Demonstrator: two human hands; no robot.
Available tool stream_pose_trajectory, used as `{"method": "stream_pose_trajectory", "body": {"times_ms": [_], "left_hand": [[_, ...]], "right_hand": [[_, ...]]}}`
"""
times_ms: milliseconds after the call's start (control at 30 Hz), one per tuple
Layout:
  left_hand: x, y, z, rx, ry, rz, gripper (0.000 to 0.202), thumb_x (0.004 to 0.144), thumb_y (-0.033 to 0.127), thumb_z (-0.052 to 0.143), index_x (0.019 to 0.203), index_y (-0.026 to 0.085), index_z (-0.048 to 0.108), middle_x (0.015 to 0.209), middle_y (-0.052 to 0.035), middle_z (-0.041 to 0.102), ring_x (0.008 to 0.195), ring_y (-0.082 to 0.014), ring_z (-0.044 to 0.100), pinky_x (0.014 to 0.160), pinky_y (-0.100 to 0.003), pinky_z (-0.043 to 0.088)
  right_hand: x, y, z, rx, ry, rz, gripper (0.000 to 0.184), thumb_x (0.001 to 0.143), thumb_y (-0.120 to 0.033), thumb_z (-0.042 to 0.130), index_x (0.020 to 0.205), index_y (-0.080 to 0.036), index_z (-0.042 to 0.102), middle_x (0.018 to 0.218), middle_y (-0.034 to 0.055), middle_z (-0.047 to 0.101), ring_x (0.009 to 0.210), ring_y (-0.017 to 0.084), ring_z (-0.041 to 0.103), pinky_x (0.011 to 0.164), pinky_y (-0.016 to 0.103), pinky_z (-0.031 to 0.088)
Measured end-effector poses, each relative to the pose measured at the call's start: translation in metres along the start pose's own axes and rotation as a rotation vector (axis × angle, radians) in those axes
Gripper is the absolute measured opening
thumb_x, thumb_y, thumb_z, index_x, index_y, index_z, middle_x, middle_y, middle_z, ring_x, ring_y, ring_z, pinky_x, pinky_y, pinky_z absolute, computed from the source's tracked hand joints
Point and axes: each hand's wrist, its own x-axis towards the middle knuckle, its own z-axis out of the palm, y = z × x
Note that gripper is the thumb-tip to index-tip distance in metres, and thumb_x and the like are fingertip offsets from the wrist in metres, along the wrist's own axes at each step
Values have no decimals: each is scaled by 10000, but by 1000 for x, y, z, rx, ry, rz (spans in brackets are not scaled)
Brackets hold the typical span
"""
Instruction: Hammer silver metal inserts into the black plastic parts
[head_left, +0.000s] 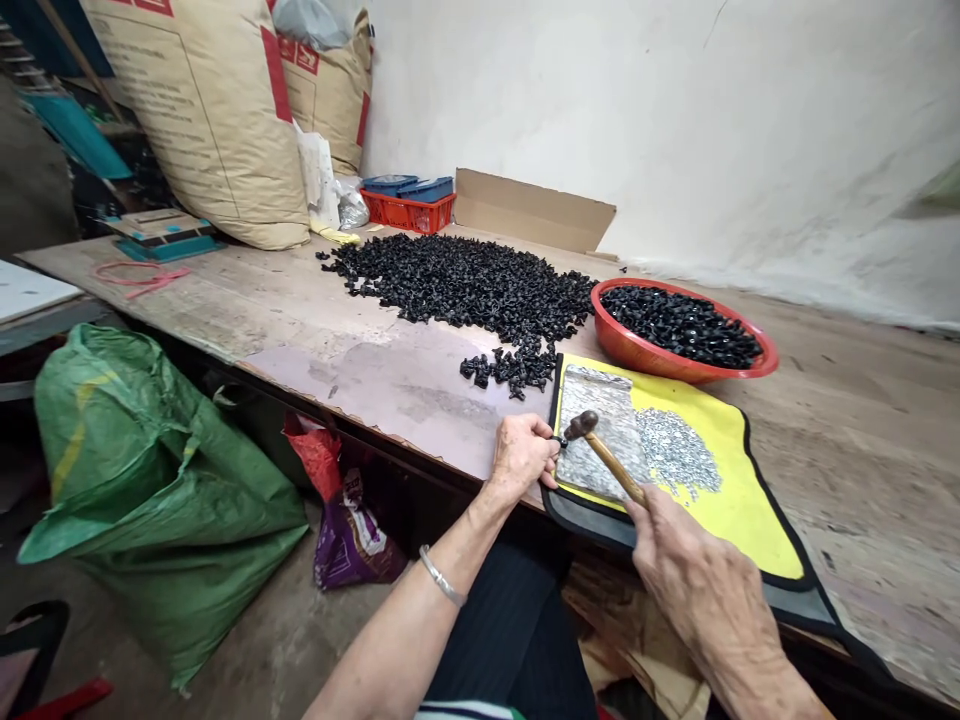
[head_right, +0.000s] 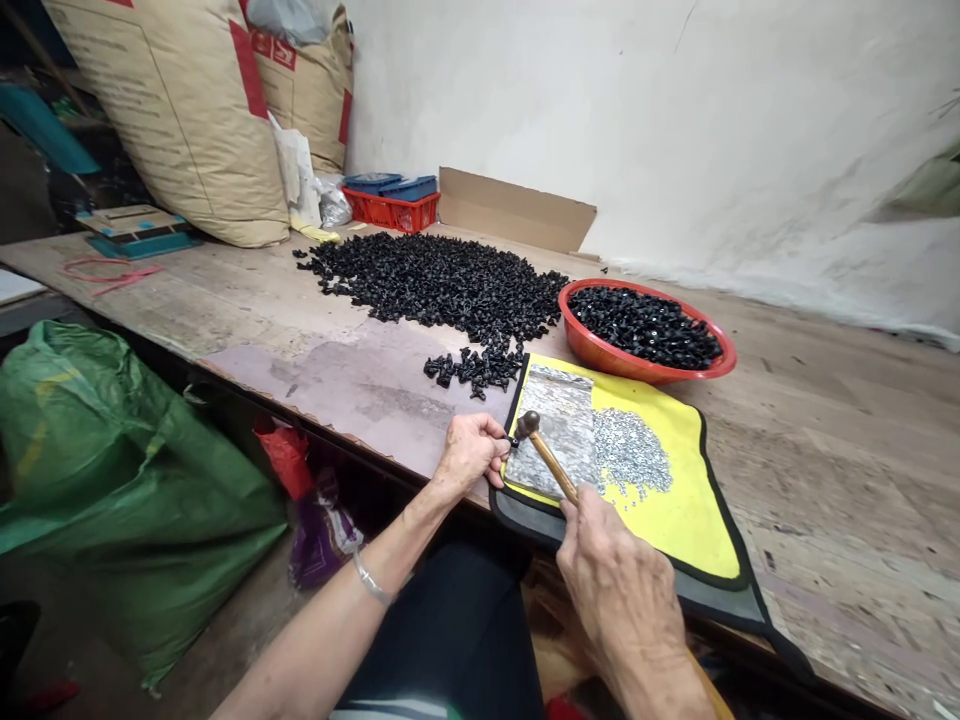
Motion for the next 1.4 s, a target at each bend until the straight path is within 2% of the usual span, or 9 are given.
{"method": "stream_pose_trajectory", "body": {"times_ms": [233,367,567,733,900,1067,1233,1333,1400], "left_hand": [[1,-1,-1,10,-2,4,130,576,39,516,614,156,475,341,66,483,241,-110,447,234,-209,398],[0,0,-1,1,-6,6,158,576,34,519,637,165,454,346,74,484,242,-107,450,246,-202,402],[0,-1,-1,4,0,13,222,536,13,504,672,175,435,342,85,485,228,-116,448,229,-193,378],[0,-1,-1,-14,-3,19,228,544,22,507,683,178,416,341,92,475,237,-103,446,245,-190,399],[0,0,-1,8,18,5,244,544,8,507,678,183,404,336,98,464,236,-107,447,243,-186,389],[-3,3,0,6,14,2,244,548,5,505,680,180,400,337,104,447,238,-104,450,252,-177,386],[0,1,0,-18,17,23,244,531,14,509,670,182,401,347,96,462,255,-102,451,250,-196,401],[-1,2,-1,-23,17,14,244,521,29,520,668,181,399,339,98,452,255,-99,452,252,-184,395],[-6,4,-3,-42,5,26,241,522,48,537,672,179,401,346,101,454,252,-90,447,256,-171,388]], "right_hand": [[9,15,-21,115,78,109,280,904,-305,414,950,-127,626,729,63,695,507,139,597,460,239,360],[5,6,-21,177,132,205,311,904,-303,420,1086,-114,587,906,113,702,641,171,642,527,252,403],[-1,-7,-5,46,-145,92,294,896,-224,365,865,-143,646,587,44,658,385,142,542,404,267,298],[2,-5,-12,92,65,150,303,904,-260,408,1069,-105,609,838,103,715,568,161,637,493,252,391],[-3,-12,-7,-19,-97,84,281,892,-220,396,930,-121,656,581,39,656,367,128,527,380,257,296],[-4,-15,-9,9,57,170,304,884,-218,432,1080,-72,612,782,118,706,547,174,634,453,256,374],[-6,-17,0,68,-256,229,295,874,-243,396,1003,-138,639,637,79,680,397,166,561,382,248,297],[-2,-6,9,337,-324,379,276,855,-282,413,1026,-175,602,699,70,687,506,184,613,430,249,375],[4,2,14,552,-362,468,251,843,-313,411,963,-180,589,635,45,660,509,179,605,462,256,413]]}}
